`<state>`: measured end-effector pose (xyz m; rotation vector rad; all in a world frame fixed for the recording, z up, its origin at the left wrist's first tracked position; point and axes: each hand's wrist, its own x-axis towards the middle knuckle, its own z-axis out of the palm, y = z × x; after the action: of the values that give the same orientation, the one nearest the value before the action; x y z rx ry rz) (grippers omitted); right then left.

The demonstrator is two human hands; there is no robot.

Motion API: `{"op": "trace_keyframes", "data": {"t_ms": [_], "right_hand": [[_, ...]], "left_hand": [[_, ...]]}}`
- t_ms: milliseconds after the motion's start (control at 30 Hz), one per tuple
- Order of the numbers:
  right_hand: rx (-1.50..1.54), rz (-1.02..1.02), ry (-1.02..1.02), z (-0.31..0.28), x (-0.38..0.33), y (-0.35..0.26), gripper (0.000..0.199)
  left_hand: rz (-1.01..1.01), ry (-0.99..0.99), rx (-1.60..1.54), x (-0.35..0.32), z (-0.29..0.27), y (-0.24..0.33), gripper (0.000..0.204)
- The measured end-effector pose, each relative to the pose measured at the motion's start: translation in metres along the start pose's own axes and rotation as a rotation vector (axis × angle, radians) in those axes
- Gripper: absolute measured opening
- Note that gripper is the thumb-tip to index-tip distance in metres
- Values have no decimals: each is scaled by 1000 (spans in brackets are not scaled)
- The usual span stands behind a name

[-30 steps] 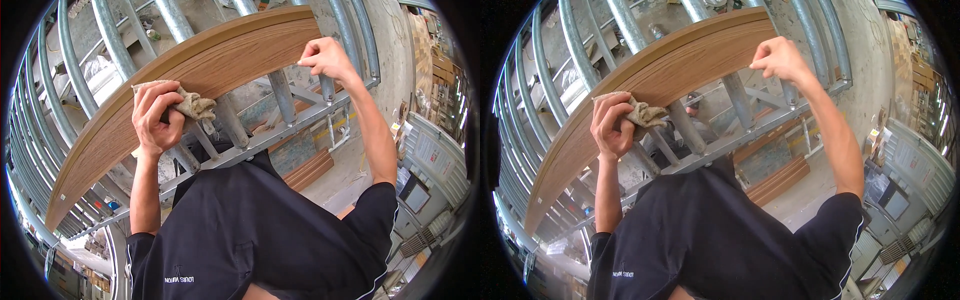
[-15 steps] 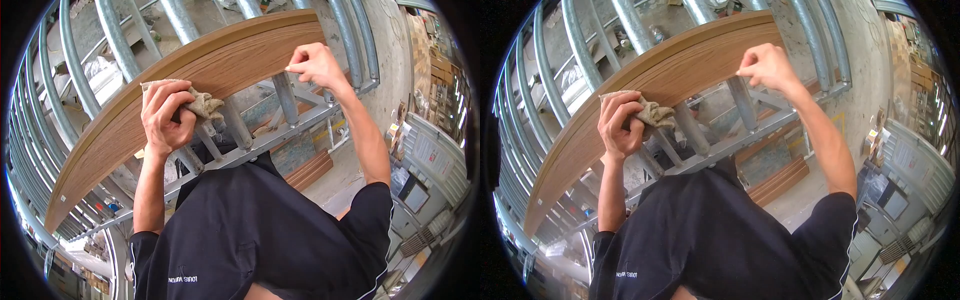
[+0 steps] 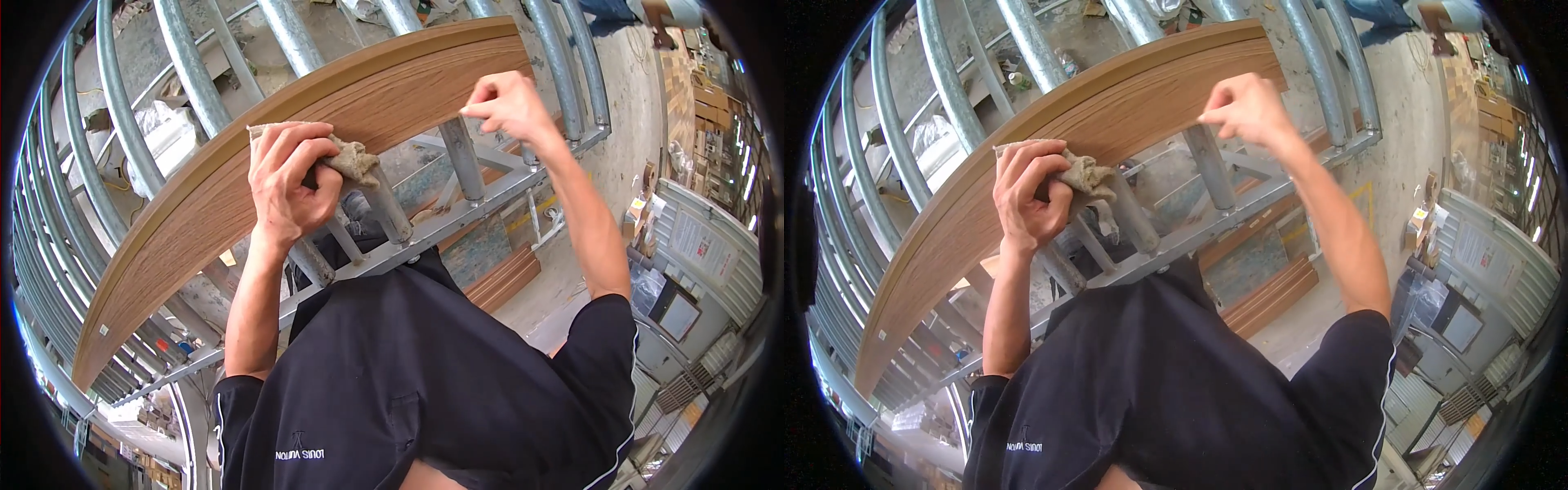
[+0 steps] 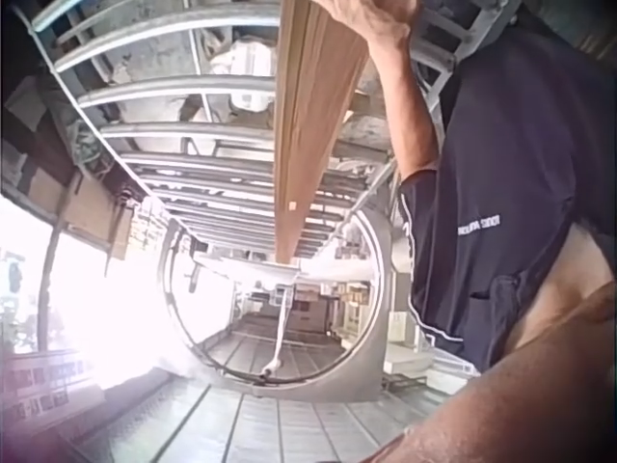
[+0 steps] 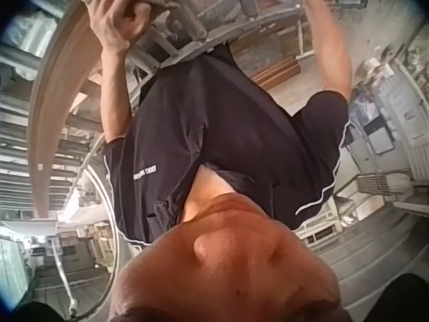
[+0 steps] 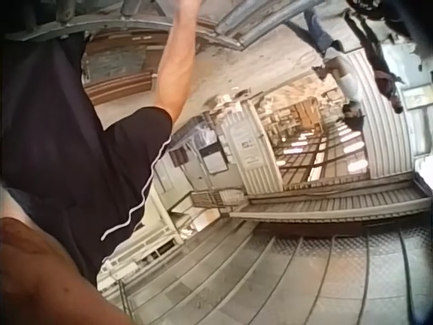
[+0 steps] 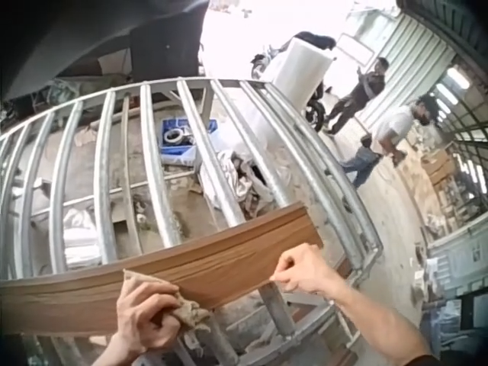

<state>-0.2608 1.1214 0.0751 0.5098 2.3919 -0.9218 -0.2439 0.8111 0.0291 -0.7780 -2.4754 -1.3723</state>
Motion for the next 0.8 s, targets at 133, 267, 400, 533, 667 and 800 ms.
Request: {"op": "trace_keyframes", "data": {"t_ms": [133, 267, 400, 533, 667, 800], "right_hand": [[58, -125, -96, 8, -4, -10, 14], [-109, 23, 95, 17, -12, -21, 15], [-62, -124, -85, 27, -18, -19, 14], [77, -107, 1, 19, -16, -5, 11], [120, -50, 14, 15, -8, 3, 12], [7, -58, 21, 24, -9, -8, 14]], "left_hand": [[17, -2, 14, 0, 1, -1, 22], [9, 20, 12, -3, 2, -4, 21], [4, 21, 4, -6, 1, -6, 20], [-8, 35, -3, -11, -4, -7, 19], [-28, -5, -5, -13, -6, -6, 22], [-7, 42, -2, -10, -1, -6, 18]]}}
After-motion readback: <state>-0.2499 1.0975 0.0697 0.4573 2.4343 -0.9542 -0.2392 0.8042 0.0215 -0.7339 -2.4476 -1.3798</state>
